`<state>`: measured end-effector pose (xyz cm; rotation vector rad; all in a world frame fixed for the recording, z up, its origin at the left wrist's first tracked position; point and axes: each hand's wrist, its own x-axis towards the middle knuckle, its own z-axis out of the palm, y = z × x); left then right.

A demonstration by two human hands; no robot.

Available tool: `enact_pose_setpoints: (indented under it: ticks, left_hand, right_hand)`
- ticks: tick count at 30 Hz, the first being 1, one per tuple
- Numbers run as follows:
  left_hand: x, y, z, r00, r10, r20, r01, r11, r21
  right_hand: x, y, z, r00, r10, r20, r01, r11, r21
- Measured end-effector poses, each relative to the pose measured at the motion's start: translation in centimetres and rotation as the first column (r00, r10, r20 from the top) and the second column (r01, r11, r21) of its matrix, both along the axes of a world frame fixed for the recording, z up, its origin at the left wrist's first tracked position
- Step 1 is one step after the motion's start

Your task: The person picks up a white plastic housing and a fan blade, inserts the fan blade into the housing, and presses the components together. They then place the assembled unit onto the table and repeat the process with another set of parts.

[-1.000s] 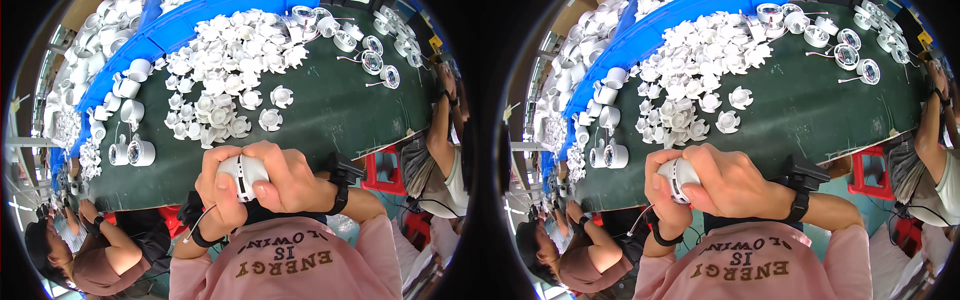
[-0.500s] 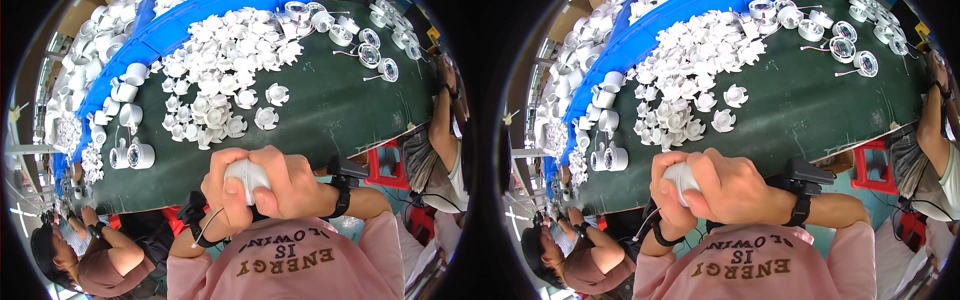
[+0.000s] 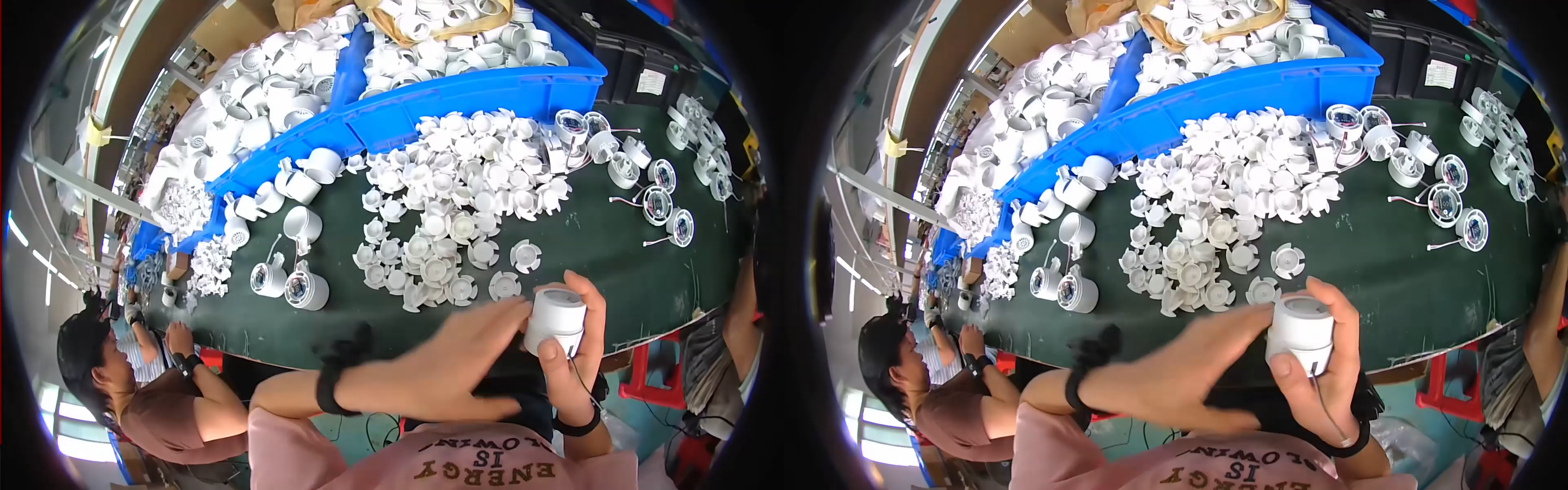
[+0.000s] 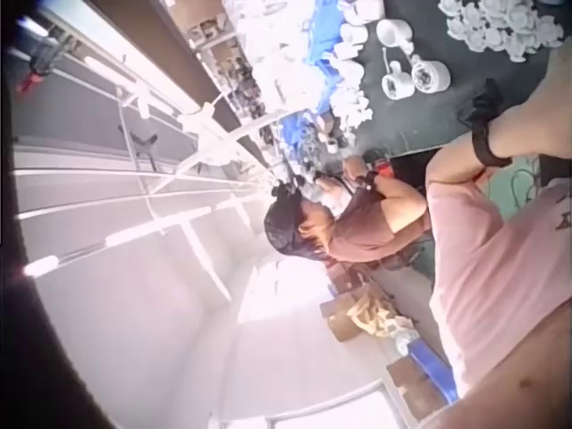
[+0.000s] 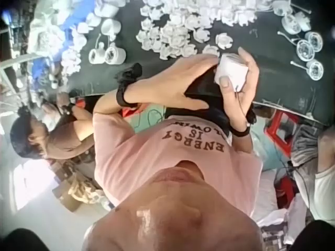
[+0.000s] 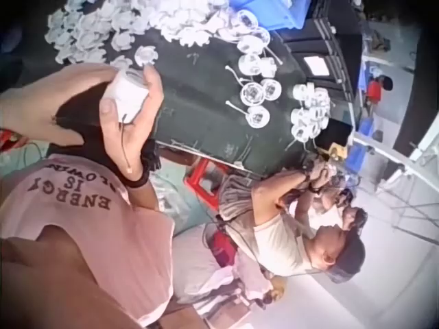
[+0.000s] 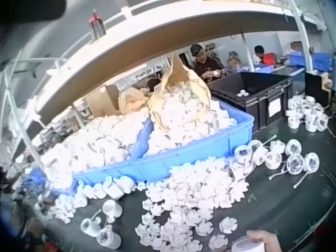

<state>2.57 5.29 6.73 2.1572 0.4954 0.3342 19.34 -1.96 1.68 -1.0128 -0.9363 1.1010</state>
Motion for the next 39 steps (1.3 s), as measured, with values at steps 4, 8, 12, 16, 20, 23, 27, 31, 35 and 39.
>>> enact_pose_setpoints:
  ticks: [4, 8, 12, 16, 20, 23, 27, 31, 35, 39]
  left_hand:
    - [-6.4, 10.6, -1.8, 0.76, 0.647, 0.061, -0.63, 0.711, 0.312]
    - [-16.1, 21.7, -4.7, 0.52, 0.848, 0.103, -0.524, 0.221, 0.822]
    - [-14.2, 24.4, -4.9, 0.183, 0.97, -0.157, -0.48, 0.228, 0.847]
    - [-12.4, 23.8, -3.0, 0.129, 0.949, -0.287, -0.449, 0.313, 0.837]
    - [-10.7, 18.5, 0.0, 0.413, 0.908, 0.064, -0.892, 0.39, 0.229]
    - [-6.7, 10.3, 0.4, 0.514, 0.821, 0.25, -0.75, 0.571, -0.333]
    - [-2.4, 2.0, -1.8, 0.588, 0.759, 0.279, -0.481, 0.605, -0.634]
    - [-0.9, -2.2, -4.5, 0.565, 0.741, 0.362, -0.485, 0.654, -0.581]
    - [-1.5, -2.0, -3.7, 0.705, 0.688, 0.174, -0.459, 0.629, -0.628]
    - [-1.6, -3.6, -3.9, 0.737, 0.673, 0.064, -0.541, 0.644, -0.541]
  right_hand:
    - [1.0, -0.1, -4.0, 0.979, -0.131, 0.154, 0.128, 0.991, 0.034]
    - [1.3, 0.9, -4.3, 0.947, -0.121, 0.296, 0.085, 0.988, 0.13]
    - [2.1, 1.4, -4.3, 0.714, -0.224, 0.663, 0.024, 0.954, 0.297]
    - [2.4, 1.0, -4.6, 0.92, -0.155, 0.361, 0.088, 0.977, 0.195]
    - [2.8, 0.9, -4.9, 0.997, -0.039, 0.071, 0.03, 0.992, 0.123]
    - [2.3, 1.0, -3.9, 0.98, 0.116, 0.16, -0.134, 0.985, 0.108]
    - [-0.6, -0.4, -2.7, 0.895, 0.38, -0.231, -0.355, 0.924, 0.143]
    - [-1.0, -0.3, -1.6, 0.934, 0.346, -0.089, -0.336, 0.935, 0.109]
    - [0.3, -1.1, -1.9, 0.952, 0.293, 0.09, -0.295, 0.955, 0.011]
    - [0.0, -0.9, -1.7, 0.853, 0.182, 0.49, -0.318, 0.925, 0.21]
